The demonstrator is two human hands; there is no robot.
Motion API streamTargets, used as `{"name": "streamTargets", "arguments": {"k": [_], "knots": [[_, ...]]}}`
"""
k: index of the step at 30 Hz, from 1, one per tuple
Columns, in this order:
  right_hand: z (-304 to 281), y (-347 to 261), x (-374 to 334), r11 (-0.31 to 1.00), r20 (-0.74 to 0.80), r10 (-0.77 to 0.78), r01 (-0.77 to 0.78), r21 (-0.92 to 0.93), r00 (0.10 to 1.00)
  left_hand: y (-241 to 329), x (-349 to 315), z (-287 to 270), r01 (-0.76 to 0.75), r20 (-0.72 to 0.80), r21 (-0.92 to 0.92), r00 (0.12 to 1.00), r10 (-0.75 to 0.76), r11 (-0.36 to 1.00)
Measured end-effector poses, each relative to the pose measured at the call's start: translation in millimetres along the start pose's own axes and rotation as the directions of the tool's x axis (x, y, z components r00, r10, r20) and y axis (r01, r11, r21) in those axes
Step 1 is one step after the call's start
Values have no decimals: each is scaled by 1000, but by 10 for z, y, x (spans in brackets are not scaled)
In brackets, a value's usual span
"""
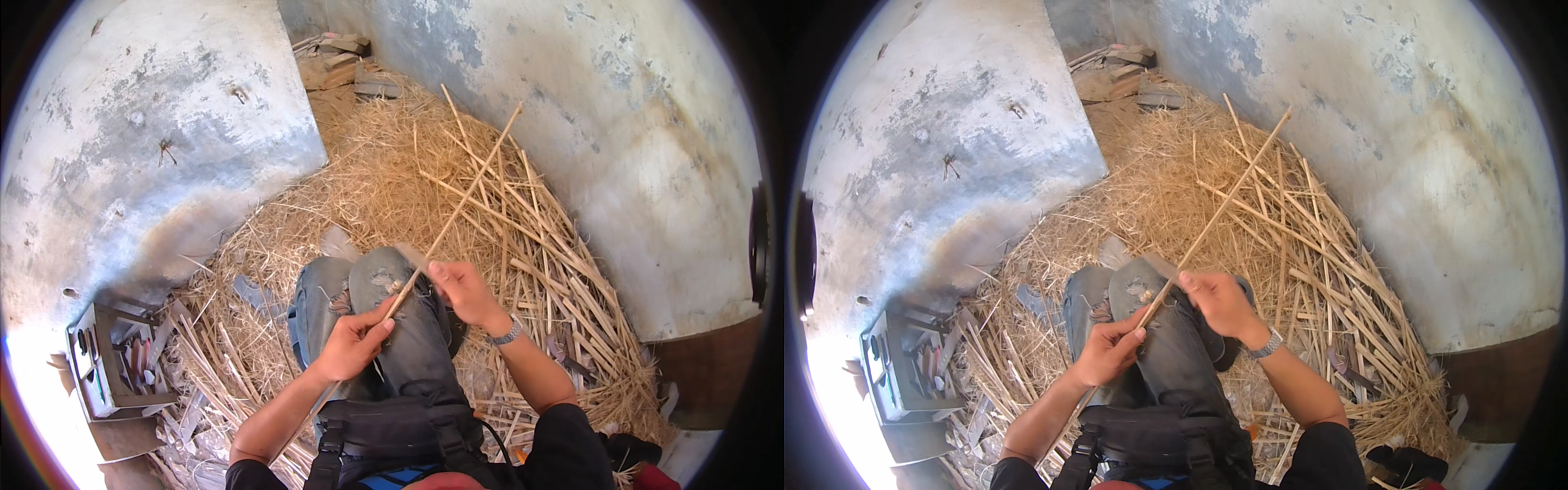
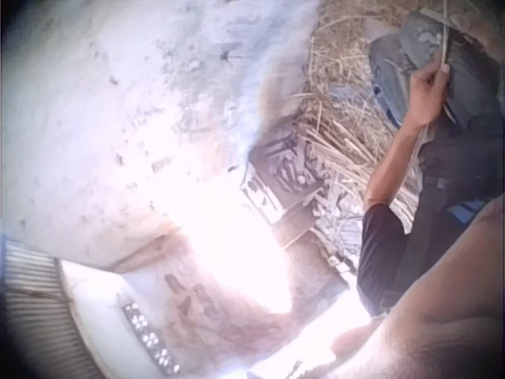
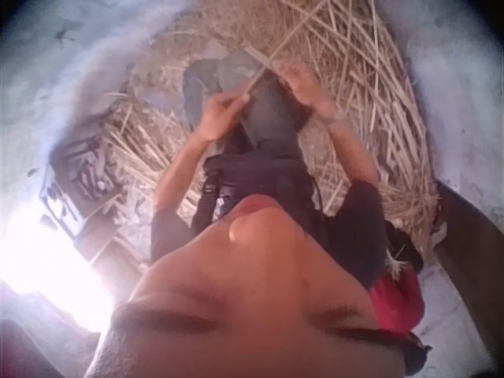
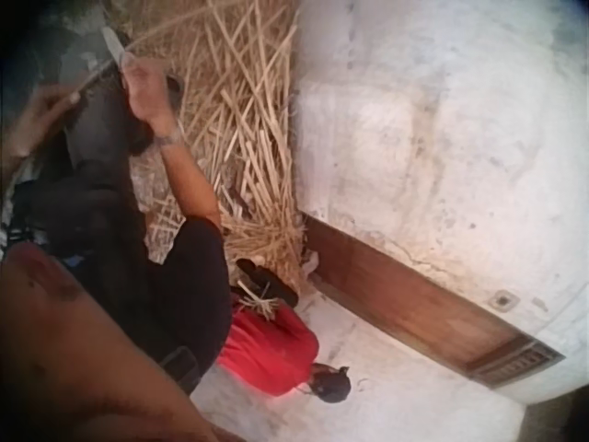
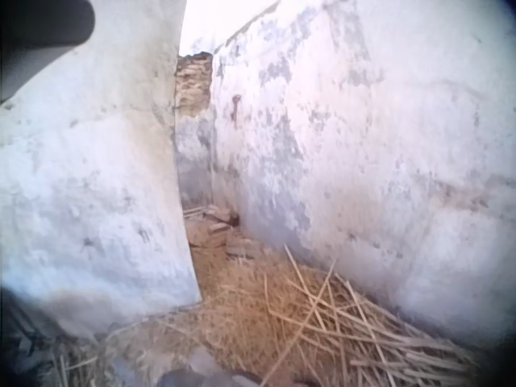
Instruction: The person shaves a thin strip of wood using a small knife and then handles a long wooden staff with a machete.
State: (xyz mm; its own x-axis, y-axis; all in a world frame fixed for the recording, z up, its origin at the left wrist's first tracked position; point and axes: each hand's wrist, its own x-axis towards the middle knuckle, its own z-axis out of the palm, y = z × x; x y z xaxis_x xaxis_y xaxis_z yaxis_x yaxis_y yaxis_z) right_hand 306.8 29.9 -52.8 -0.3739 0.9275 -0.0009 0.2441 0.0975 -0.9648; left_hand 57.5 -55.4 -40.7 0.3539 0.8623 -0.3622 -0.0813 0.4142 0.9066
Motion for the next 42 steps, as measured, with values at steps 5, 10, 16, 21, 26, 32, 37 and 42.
{"name": "streamTargets", "arguments": {"k": [5, 10, 16, 21, 26, 32, 37, 42], "knots": [[-392, -6, 338, 885, -460, -254, 12, -465, 851, -210, 21, 0, -208, -55, 242, 972, 228, 948], [-822, 127, 660, 750, -557, -368, -115, -651, 745, -58, -16, 74, -256, -33, 518, 948, 317, 816], [-446, 333, 459, 855, -447, -290, 19, -518, 846, 128, -51, 114, -131, -43, 621, 979, 200, 773], [133, 162, 114, 901, -340, -261, 102, -421, 904, 132, -21, 108, -140, -56, 614, 974, 219, 777], [412, 66, -164, 944, -234, -213, 139, -298, 949, 28, 31, 88, -234, -48, 545, 950, 309, 805], [322, 151, -223, 998, -63, 38, -34, 58, 997, -60, 5, 62, -268, -27, 462, 948, 316, 846], [178, -27, -227, 950, 306, 129, -206, 233, 943, 101, 4, -14, -50, -7, 438, 998, 59, 897], [-126, 77, -238, 827, 185, 153, -228, 514, 971, 21, 19, 8, -148, -31, 319, 986, 166, 936]]}}
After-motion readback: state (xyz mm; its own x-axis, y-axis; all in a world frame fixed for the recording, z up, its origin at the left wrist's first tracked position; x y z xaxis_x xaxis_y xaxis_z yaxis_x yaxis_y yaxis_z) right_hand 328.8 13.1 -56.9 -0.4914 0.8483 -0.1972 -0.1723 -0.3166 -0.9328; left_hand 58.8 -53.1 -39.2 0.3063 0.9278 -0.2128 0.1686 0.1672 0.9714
